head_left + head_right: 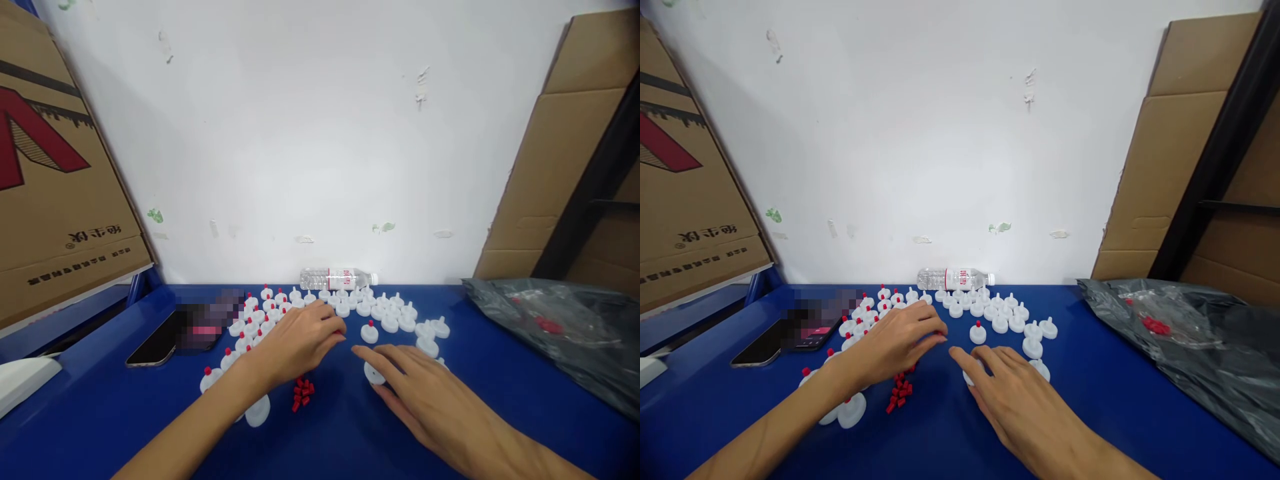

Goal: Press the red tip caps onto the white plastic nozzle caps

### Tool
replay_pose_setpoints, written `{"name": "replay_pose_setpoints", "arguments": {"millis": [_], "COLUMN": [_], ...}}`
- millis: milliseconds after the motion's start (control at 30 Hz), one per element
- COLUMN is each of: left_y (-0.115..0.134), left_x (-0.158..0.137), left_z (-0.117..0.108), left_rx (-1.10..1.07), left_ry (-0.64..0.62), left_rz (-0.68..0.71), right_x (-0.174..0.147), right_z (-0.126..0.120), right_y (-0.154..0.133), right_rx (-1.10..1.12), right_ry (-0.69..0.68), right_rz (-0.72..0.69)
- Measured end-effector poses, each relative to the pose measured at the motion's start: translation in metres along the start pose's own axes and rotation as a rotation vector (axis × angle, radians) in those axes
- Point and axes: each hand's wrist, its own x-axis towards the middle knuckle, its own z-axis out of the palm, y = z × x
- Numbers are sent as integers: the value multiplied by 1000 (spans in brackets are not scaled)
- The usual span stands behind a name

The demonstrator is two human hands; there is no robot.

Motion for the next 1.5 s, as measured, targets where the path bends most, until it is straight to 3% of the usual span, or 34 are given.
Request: {"name": "replay_pose_setpoints", "arguments": {"millis": [200,367,633,900,1100,1267,1500], "left_y": [15,19,22,20,18,22,30], "left_x": [1,4,2,1,-1,-2,3], "left_z": [10,12,13,20,21,14,0], "left_rx": [-310,-462,-407,-311,-196,-281,-501], "left_ry": [94,107,38,72,44,-5,-66], "left_rz": [53,26,77,-5,47,67,41], "right_x": [-3,-6,-3,-3,-1,-3,-5], "right_z": [-1,5,3,0,-10,-12,-17], "right_y": [3,5,6,5,4,3,1], "right_rx": [213,236,210,243,333,335,337], "right_ry": [-18,0,48,248,225,276,248], "right_rz": [82,121,81,58,72,67,15]}}
